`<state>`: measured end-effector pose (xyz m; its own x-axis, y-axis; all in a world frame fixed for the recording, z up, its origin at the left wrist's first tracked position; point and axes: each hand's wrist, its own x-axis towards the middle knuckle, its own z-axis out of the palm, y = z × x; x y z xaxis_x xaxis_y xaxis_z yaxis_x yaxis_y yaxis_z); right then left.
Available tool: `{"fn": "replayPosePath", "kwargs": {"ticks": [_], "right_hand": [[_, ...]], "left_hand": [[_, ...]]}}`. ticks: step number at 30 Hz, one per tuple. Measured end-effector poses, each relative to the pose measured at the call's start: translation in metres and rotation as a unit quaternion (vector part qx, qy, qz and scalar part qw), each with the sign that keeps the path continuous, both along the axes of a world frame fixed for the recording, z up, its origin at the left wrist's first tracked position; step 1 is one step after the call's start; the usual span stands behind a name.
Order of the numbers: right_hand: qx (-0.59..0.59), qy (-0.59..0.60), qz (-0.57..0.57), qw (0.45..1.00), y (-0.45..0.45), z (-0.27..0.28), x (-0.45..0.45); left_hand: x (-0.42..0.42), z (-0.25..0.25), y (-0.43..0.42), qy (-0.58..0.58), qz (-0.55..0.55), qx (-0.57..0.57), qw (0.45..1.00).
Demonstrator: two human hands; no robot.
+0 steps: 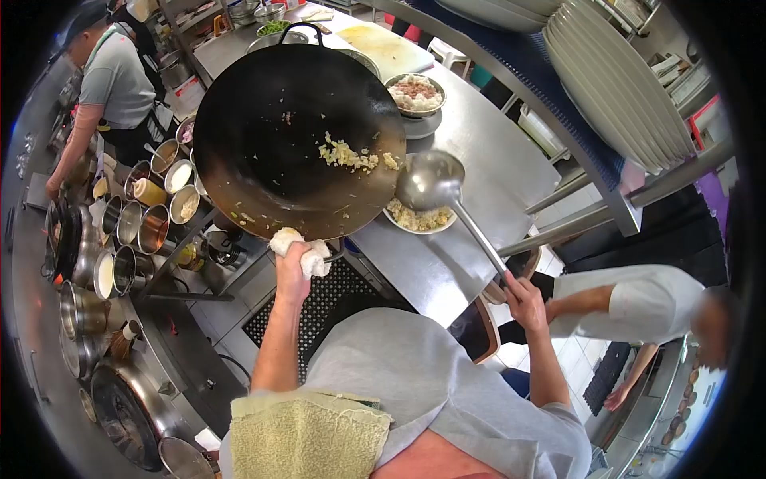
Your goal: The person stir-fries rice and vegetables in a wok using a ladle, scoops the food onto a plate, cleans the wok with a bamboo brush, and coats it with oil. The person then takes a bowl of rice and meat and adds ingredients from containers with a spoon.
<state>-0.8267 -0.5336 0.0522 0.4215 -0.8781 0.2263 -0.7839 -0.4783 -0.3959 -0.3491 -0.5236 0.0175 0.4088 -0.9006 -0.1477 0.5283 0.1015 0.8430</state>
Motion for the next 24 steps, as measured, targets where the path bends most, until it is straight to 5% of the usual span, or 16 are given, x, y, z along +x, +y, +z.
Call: {"fn": "replayPosePath", "kwargs": {"ticks": [9, 12, 17, 24], "right_hand": [[0.032, -0.211, 0.074, 0.974, -0.075, -0.003, 0.191], [0.11, -0.064, 0.047, 0.991, -0.061, -0.002, 0.149], [-0.038, 0.063, 0.032, 0.997, -0.038, 0.012, 0.037], [-0.078, -0.044, 0.01, 0.996, -0.06, 0.003, 0.131]], "left_hand": [[-0.008, 0.011, 0.015, 0.029, 0.0, 0.019, 0.999], [-0.009, 0.007, 0.021, 0.03, -0.009, 0.0, 0.999], [-0.012, 0.008, 0.028, 0.033, 0.018, 0.001, 0.999], [-0.022, 0.005, 0.028, 0.033, -0.002, 0.009, 0.999]]}}
